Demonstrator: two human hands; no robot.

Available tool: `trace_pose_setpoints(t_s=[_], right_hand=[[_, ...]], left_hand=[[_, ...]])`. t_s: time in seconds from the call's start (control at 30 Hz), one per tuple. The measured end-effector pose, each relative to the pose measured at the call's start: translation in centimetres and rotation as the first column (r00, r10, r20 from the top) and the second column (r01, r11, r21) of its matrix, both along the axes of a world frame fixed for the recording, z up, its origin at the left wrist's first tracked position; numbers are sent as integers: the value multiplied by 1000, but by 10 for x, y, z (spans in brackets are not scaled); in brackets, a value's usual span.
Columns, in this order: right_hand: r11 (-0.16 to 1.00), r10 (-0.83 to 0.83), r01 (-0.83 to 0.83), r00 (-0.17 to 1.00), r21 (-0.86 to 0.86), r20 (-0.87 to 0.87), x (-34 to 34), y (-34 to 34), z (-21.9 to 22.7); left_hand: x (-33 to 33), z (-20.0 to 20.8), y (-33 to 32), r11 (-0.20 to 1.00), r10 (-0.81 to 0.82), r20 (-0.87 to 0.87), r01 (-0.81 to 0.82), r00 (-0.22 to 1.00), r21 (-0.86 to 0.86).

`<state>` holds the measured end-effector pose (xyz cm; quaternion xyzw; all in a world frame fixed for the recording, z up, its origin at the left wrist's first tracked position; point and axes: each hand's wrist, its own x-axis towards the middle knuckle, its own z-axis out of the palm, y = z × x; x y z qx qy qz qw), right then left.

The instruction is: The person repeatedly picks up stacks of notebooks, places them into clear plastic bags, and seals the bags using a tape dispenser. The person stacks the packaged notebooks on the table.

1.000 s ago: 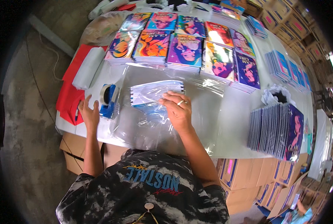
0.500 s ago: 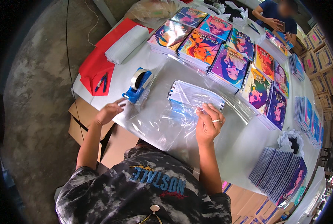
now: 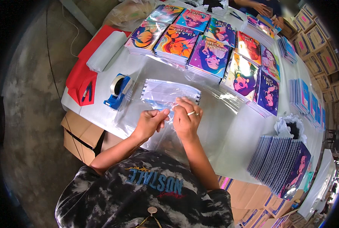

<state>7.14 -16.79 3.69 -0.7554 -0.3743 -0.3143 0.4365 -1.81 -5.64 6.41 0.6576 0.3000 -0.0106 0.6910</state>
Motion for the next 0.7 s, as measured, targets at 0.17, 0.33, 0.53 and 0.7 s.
trace_pose_setpoints(t_s=[0.17, 0.33, 0.53, 0.7], right_hand=[[985, -45, 32, 997, -171, -70, -4, -2, 16], [907, 6, -51, 994, -419, -107, -2, -14, 34], [868, 111, -173, 981, -466, -157, 5, 4, 88], [758, 36, -319, 891, -569, -452, 23, 52, 79]], left_hand=[[-2, 6, -6, 990, 72, 48, -66, 996, -124], [8, -27, 2, 985, 172, 31, -172, 985, 8], [-25, -82, 5, 995, 8, -87, -16, 996, -96], [-25, -70, -37, 773, -537, 61, 520, 841, -363]])
